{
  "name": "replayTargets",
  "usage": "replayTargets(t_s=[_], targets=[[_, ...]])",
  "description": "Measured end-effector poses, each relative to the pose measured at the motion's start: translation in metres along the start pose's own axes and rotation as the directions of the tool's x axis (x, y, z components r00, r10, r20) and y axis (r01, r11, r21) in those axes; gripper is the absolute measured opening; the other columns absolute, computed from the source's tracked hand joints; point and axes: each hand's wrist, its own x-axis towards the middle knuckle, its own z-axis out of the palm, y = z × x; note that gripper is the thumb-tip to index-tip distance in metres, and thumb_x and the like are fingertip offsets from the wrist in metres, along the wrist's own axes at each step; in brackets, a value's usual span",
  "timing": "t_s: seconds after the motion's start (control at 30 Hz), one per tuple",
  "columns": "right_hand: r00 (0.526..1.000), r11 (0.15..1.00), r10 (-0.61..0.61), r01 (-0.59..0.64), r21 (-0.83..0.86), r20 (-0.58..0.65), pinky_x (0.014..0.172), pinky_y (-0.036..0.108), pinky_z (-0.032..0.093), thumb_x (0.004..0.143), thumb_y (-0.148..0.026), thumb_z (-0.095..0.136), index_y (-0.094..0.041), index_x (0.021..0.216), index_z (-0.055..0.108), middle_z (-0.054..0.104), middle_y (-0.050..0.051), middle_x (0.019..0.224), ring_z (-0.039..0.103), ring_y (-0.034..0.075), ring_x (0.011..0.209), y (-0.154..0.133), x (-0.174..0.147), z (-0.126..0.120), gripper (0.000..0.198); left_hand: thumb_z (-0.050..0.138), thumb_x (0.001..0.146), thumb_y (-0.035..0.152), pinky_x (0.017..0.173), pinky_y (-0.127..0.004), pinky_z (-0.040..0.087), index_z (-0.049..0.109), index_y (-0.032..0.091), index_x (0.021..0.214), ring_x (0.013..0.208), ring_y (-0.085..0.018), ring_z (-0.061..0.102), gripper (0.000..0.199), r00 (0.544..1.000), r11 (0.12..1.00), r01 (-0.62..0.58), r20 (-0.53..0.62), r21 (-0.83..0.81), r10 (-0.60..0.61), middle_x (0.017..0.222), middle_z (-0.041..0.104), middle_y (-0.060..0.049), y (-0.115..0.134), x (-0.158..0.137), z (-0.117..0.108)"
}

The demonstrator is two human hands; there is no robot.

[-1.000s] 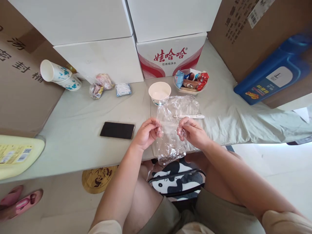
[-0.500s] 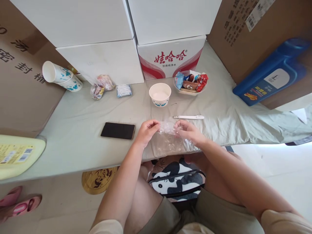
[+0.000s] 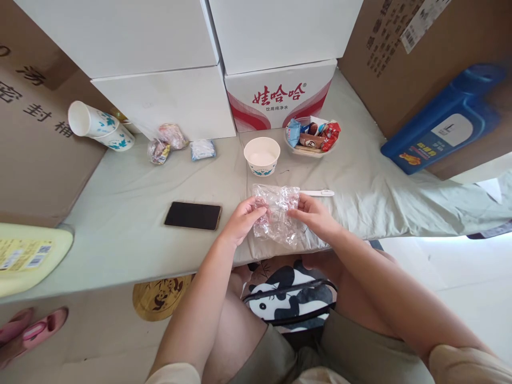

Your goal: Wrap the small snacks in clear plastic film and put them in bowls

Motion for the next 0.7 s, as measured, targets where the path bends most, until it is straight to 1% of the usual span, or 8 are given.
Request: replayTargets(t_s=[0.03, 0.1, 0.2, 0.3, 0.4, 0.53, 0.63, 0.7], targets=[[0.999, 0.999, 0.027, -0.026, -0.033, 0.034, 0.076, 0.031, 0.051, 0.073, -0.037, 0.076, -0.02, 0.092, 0.06, 0.067, 0.001, 0.083, 0.064, 0.016, 0.078, 0.0, 0.0, 0.0, 0.03, 0.076, 0.069, 0.04, 0.065, -0.025, 0.048, 0.059, 0.019, 0.096, 0.066, -0.014, 0.066, 0.039, 1.0, 1.0, 0.008, -0.001, -0.008, -0.008, 0.078, 0.069, 0.001, 0.001, -0.001, 0.0], [0.999, 0.996, 0.044, -0.042, -0.076, 0.021, 0.068, 0.03, 0.05, 0.074, -0.039, 0.073, -0.02, 0.085, 0.059, 0.065, -0.001, 0.075, 0.062, 0.014, 0.069, 0.001, 0.0, 0.002, 0.025, 0.075, 0.07, 0.04, 0.063, -0.026, 0.049, 0.057, 0.021, 0.101, 0.064, -0.014, 0.065, 0.041, 0.999, 0.999, 0.04, 0.021, 0.004, -0.04, 0.076, 0.067, 0.002, 0.003, -0.002, 0.0], [0.998, 0.996, 0.032, -0.036, -0.077, -0.055, 0.056, 0.027, 0.047, 0.078, -0.043, 0.067, -0.022, 0.089, 0.057, 0.062, -0.003, 0.068, 0.058, 0.013, 0.057, 0.001, -0.001, 0.004, 0.026, 0.073, 0.072, 0.04, 0.056, -0.025, 0.05, 0.057, 0.021, 0.101, 0.055, -0.012, 0.059, 0.038, 0.996, 0.996, 0.058, 0.063, 0.066, -0.062, 0.063, 0.059, 0.006, 0.006, -0.005, 0.0], [0.996, 0.99, 0.084, -0.086, -0.109, -0.02, 0.048, 0.026, 0.043, 0.08, -0.047, 0.064, -0.023, 0.095, 0.053, 0.06, -0.005, 0.061, 0.055, 0.013, 0.05, 0.0, -0.002, 0.005, 0.031, 0.072, 0.074, 0.041, 0.048, -0.022, 0.045, 0.056, 0.021, 0.099, 0.047, -0.01, 0.055, 0.035, 0.998, 0.996, 0.031, 0.058, 0.087, -0.036, 0.057, 0.054, 0.008, 0.007, -0.006, 0.0], [0.994, 0.987, 0.105, -0.102, -0.121, 0.022, 0.045, 0.025, 0.04, 0.078, -0.048, 0.065, -0.024, 0.096, 0.049, 0.059, -0.007, 0.058, 0.052, 0.012, 0.046, -0.002, -0.003, 0.004, 0.034, 0.072, 0.072, 0.039, 0.046, -0.021, 0.045, 0.057, 0.021, 0.099, 0.045, -0.009, 0.054, 0.036, 0.999, 1.0, 0.025, 0.03, 0.011, -0.025, 0.057, 0.053, 0.009, 0.009, -0.006, 0.0], [0.998, 0.999, 0.047, -0.048, -0.009, -0.044, 0.045, 0.025, 0.035, 0.077, -0.047, 0.065, -0.025, 0.096, 0.048, 0.054, -0.008, 0.059, 0.047, 0.011, 0.047, -0.003, -0.004, 0.003, 0.034, 0.074, 0.068, 0.034, 0.045, -0.022, 0.046, 0.057, 0.021, 0.095, 0.047, -0.01, 0.056, 0.035, 0.999, 0.988, 0.042, 0.029, -0.147, -0.039, 0.058, 0.052, 0.008, 0.012, -0.007, -0.001], [0.996, 0.995, 0.051, -0.044, 0.089, -0.067, 0.048, 0.027, 0.036, 0.075, -0.047, 0.065, -0.027, 0.094, 0.05, 0.054, -0.005, 0.065, 0.047, 0.012, 0.051, -0.005, -0.006, 0.003, 0.031, 0.072, 0.065, 0.03, 0.045, -0.022, 0.045, 0.057, 0.02, 0.09, 0.048, -0.01, 0.056, 0.03, 0.999, 0.974, 0.038, 0.039, -0.223, -0.03, 0.061, 0.055, 0.006, 0.013, -0.006, -0.001], [0.996, 0.993, 0.053, -0.045, 0.106, -0.075, 0.049, 0.029, 0.037, 0.074, -0.048, 0.065, -0.027, 0.09, 0.051, 0.054, -0.003, 0.066, 0.046, 0.013, 0.053, -0.008, -0.007, 0.004, 0.03, 0.072, 0.065, 0.03, 0.046, -0.023, 0.046, 0.058, 0.019, 0.086, 0.049, -0.01, 0.055, 0.028, 0.999, 0.968, 0.038, 0.045, -0.248, -0.028, 0.062, 0.057, 0.005, 0.012, -0.006, -0.002]])
